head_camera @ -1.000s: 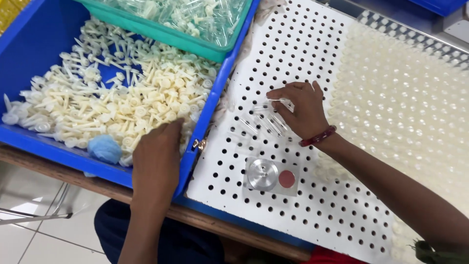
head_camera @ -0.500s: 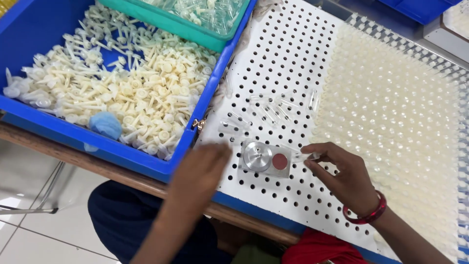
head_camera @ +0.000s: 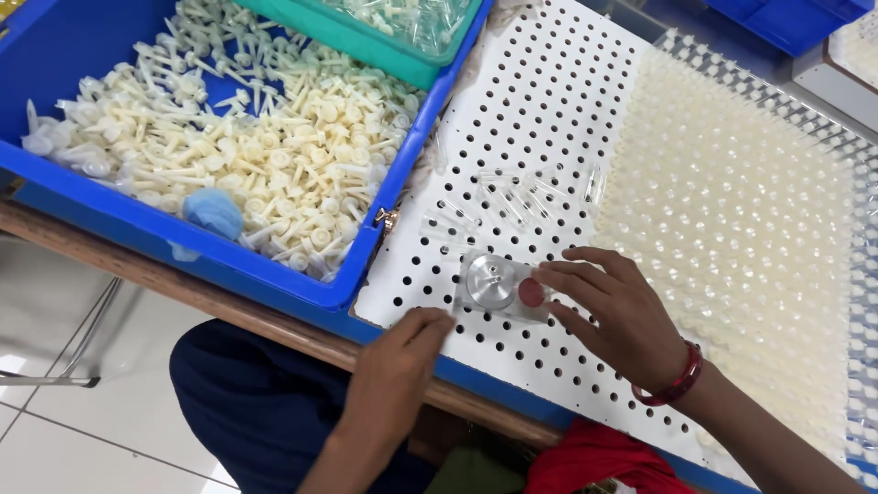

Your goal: The recorder is assembling small medical or laboratory vial components and placing them into a grid-like tray.

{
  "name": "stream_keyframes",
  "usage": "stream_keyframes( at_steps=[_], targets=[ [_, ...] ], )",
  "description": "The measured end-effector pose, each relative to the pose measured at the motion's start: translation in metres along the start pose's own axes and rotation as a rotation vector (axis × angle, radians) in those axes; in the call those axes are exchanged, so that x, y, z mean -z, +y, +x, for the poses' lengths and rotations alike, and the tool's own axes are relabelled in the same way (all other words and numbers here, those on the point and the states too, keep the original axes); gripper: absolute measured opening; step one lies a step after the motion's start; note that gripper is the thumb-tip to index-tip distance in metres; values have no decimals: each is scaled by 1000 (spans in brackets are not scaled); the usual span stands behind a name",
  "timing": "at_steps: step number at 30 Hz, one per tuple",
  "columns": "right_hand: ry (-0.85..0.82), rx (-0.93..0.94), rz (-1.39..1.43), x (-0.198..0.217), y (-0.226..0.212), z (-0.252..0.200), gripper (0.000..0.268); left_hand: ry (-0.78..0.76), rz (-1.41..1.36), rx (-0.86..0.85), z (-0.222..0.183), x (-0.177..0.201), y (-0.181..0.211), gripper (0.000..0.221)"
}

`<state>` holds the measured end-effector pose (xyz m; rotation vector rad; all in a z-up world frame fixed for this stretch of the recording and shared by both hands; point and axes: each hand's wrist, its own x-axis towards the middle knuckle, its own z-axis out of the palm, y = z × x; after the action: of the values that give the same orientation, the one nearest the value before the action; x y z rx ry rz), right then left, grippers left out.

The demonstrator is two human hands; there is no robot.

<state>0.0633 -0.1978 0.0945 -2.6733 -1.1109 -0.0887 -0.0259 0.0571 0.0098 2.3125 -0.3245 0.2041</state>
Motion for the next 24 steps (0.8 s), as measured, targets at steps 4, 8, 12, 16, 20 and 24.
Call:
stream_keyframes(
  at_steps=[4,8,12,16,20,24],
  targets=[
    [-10,-122,94,-1,5,-11,31,170,-489,165,3,-22,24,19],
    [-22,-625,540,-4,12,-42,28,240,-968,347,16,-26,43,21],
    [36,-875,722,-7,-19,-46,28,231,-1171,359,21,-47,50,22],
    [167,-419,521,-1,-31,-39,24,15,-1430,419,21,-46,33,21],
    [3,-745,803,-20,-9,-45,22,0,-1013,216,25,-26,49,20],
    [38,-882,1039,-12,15,-77,25,41,-591,-6,22,-18,31,25]
  ],
)
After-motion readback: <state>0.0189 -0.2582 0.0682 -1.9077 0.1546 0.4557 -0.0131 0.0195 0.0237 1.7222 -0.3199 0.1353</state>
